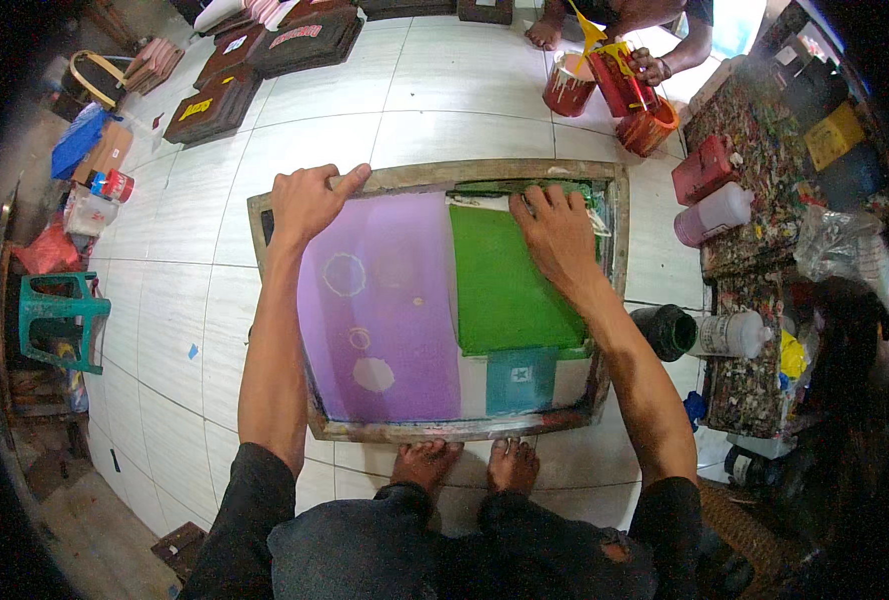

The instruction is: The person spreads green ink across a screen printing frame using a squeegee and kemudian cleans the frame with a cloth.

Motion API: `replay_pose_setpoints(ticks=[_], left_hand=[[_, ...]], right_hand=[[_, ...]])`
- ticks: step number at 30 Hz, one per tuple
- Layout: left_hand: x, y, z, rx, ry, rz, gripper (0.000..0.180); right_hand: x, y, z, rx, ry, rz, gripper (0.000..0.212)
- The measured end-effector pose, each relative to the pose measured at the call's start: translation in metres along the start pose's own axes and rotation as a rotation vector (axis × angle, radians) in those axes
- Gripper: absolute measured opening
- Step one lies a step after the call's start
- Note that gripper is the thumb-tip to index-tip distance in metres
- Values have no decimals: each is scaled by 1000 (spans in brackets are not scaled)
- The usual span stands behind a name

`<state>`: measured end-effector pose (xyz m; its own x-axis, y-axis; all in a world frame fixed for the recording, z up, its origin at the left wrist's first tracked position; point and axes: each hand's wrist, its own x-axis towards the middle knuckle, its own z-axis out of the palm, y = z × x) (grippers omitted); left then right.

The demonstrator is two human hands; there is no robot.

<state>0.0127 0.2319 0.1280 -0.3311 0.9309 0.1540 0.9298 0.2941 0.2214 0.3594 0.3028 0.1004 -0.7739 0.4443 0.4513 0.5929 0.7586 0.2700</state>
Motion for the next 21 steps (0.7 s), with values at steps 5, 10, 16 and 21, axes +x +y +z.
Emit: replay_pose_setpoints(ticks=[5,10,16,21], left_hand=[[0,-3,1,-26,-50,-24,81],[-1,-5,0,30,-52,-46,81],[2,-4,10,-4,-46,-58,81],[2,-3,4,5,-81,-59,81]], right_hand=[[-2,2,16,-33,154,1,37],[-10,-4,8,21,373,59,50],[-44,7,-64,238,158,194,47],[-104,-40,-88,406,-152,112,37]])
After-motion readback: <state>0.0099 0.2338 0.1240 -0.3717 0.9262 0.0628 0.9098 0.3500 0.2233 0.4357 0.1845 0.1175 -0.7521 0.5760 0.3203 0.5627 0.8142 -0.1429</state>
